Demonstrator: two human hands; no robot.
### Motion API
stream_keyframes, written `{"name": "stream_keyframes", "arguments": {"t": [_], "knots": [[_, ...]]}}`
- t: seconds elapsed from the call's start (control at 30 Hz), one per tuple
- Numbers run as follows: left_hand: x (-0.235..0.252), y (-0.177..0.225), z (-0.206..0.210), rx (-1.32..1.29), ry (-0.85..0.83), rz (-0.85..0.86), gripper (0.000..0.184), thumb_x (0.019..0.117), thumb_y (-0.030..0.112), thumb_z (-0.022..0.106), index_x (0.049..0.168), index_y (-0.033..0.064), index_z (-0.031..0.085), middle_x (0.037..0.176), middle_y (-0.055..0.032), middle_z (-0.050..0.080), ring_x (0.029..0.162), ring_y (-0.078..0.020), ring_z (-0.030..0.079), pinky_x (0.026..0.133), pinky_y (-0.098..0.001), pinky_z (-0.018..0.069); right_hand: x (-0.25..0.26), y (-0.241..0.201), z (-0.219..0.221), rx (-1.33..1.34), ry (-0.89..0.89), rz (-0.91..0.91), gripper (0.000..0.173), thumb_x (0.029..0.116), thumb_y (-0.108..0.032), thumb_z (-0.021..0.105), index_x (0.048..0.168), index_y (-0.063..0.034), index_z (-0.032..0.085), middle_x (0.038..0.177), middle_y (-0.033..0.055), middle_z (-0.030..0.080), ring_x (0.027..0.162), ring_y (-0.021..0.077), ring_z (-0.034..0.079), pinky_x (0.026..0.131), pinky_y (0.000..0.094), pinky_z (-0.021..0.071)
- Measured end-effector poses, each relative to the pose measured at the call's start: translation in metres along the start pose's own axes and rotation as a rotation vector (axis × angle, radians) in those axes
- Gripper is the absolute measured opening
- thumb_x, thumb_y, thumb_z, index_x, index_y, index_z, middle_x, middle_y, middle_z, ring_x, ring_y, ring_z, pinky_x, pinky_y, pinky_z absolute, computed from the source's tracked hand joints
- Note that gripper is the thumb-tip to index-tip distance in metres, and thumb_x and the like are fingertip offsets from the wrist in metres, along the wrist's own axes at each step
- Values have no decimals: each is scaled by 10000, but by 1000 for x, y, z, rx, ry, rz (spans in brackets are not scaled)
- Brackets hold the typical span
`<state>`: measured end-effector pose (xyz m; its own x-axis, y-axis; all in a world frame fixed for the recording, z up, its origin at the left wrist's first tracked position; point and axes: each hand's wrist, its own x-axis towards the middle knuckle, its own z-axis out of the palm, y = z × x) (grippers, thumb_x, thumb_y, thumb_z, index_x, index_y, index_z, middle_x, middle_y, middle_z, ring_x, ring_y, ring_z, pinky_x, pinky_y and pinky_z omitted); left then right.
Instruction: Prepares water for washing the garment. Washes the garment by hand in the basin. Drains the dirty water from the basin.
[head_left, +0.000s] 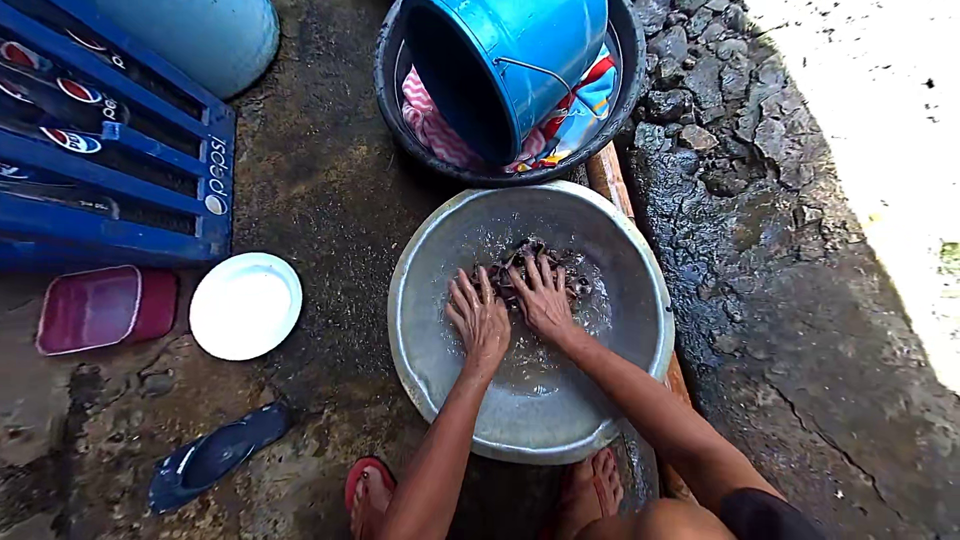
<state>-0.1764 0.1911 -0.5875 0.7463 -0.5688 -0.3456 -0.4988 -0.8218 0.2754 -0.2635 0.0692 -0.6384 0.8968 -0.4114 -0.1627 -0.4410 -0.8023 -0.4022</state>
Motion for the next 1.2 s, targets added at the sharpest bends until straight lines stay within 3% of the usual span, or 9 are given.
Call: {"name": "stream_keyframes", "arguments": {"t": [0.1,0.3,0.37,0.5,0.6,0.77,0.87,1.03,1.2], "knots": [[-1,8,38,105,-101,155,593,1073,371,351,1644,236,261,1697,-237,103,1547,-513,52,1155,-777,23,-14,20,11,-1,-187,-122,526,1053,-216,393,1577,-202,431,1692,110,263,1570,389,170,1214,700,99],[16,-11,10,-41,-363,165,630,1058,455,464,1634,269,289,1707,-157,163,1574,-428,39,1165,-764,-8,1,33,-12,-102,-270,-2,519,1072,-382,399,1540,-171,481,1584,257,399,1472,508,335,1138,701,313],[19,-12,-33,-143,-475,238,627,1054,408,531,1601,152,363,1675,-206,235,1554,-418,176,1185,-704,164,3,32,-19,-89,-307,-8,470,1086,-281,424,1499,-74,512,1531,303,441,1364,524,476,1033,677,442],[5,-67,-133,-345,-373,428,399,1084,239,477,1336,-32,625,1265,-220,678,1203,-333,649,1070,-496,469,-1,29,-40,-72,-508,92,464,1087,-138,403,1492,85,443,1556,337,386,1471,490,348,1178,636,287],[-8,-137,-187,-364,-240,253,391,1092,235,432,1241,-28,680,1134,-201,715,1069,-295,691,1003,-469,506,2,22,-52,-239,-512,112,407,1007,-175,562,1340,55,610,1416,345,526,1358,525,469,1012,683,444],[-17,-281,-176,-709,-206,-602,425,1120,331,400,1251,-12,615,1018,-104,675,798,-139,647,765,-306,542,-50,41,-25,-179,-334,-233,608,953,-194,597,1543,-108,477,1635,296,277,1506,572,183,1158,778,154],[-18,-353,-142,-1053,36,-1028,500,1108,423,402,1319,-10,537,1069,-129,671,815,-152,658,731,-319,551,-47,58,-31,-237,-468,-383,454,1002,-329,583,1427,-173,620,1547,178,495,1434,480,419,1146,710,291],[9,-399,-103,-1335,337,-1040,455,1113,402,392,1291,1,512,970,-82,672,699,-80,623,616,-232,513,19,20,-97,-298,-660,67,314,1056,-238,508,1274,-107,691,1463,182,558,1266,482,567,926,693,490],[46,-393,-112,-1371,439,-981,215,1089,214,487,1220,43,485,795,-15,517,550,-39,498,510,-181,454,55,-18,-84,-210,-363,131,493,1005,-312,589,1368,21,562,1408,292,537,1366,492,453,1083,678,346]]}}
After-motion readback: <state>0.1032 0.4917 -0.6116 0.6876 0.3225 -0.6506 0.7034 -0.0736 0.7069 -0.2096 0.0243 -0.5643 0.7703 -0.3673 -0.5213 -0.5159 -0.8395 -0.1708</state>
